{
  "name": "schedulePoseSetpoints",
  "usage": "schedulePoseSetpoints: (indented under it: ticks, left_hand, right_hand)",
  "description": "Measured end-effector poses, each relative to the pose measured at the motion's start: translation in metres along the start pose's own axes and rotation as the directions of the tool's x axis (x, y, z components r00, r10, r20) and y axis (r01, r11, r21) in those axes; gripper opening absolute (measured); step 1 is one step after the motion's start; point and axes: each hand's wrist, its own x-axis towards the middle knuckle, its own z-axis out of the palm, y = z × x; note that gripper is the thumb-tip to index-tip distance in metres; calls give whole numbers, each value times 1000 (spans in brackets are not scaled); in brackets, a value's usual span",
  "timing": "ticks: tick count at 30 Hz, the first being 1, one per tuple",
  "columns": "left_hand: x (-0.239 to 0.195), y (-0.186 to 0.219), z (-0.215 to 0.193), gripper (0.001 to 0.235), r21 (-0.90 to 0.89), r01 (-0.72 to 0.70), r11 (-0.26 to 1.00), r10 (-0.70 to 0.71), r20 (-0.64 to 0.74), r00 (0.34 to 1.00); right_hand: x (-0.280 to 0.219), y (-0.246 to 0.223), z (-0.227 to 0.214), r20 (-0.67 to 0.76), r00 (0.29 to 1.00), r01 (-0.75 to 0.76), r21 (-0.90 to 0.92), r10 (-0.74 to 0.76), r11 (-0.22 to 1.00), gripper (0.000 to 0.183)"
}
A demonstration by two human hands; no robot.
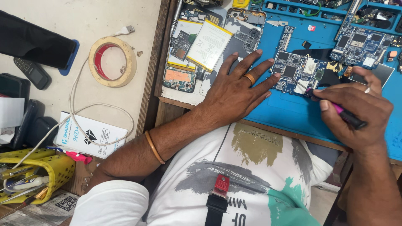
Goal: The person uses a pink-handled screwdriver to remove screws from a smartphone motherboard on a blue workbench. They lift and reposition the board, then continue unscrewing components while other phone parts and tools are visible nearby.
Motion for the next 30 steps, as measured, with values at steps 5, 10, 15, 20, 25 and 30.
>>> schedulePoseSetpoints:
  ticks: [5,10,15,20,25,30]
  left_hand:
    - [-2,-1,2,44,-17,-1,1000,1,-5,1000]
    - [-1,0,1,42,-4,3,1000,-3,-3,1000]
    - [-1,0,-2,42,-10,-2,1000,2,-13,1000]
    - [-2,-1,-1,43,-15,-5,1000,4,-17,1000]
    - [-2,-1,-2,43,-8,-4,1000,4,-8,1000]
    - [-1,0,-2,43,-8,-3,1000,3,-13,1000]
  right_hand:
    - [2,-5,5,2,1000,21,11,-21,1000,10]
    - [-1,0,-4,-27,999,-26,71,28,997,6]
    - [-3,2,3,-32,998,-56,65,58,996,10]
    - [-3,1,8,-40,997,-69,-40,67,997,9]
    - [-3,1,8,-33,999,-41,-73,38,997,10]
    - [2,-6,8,-42,999,-36,-103,31,994,14]
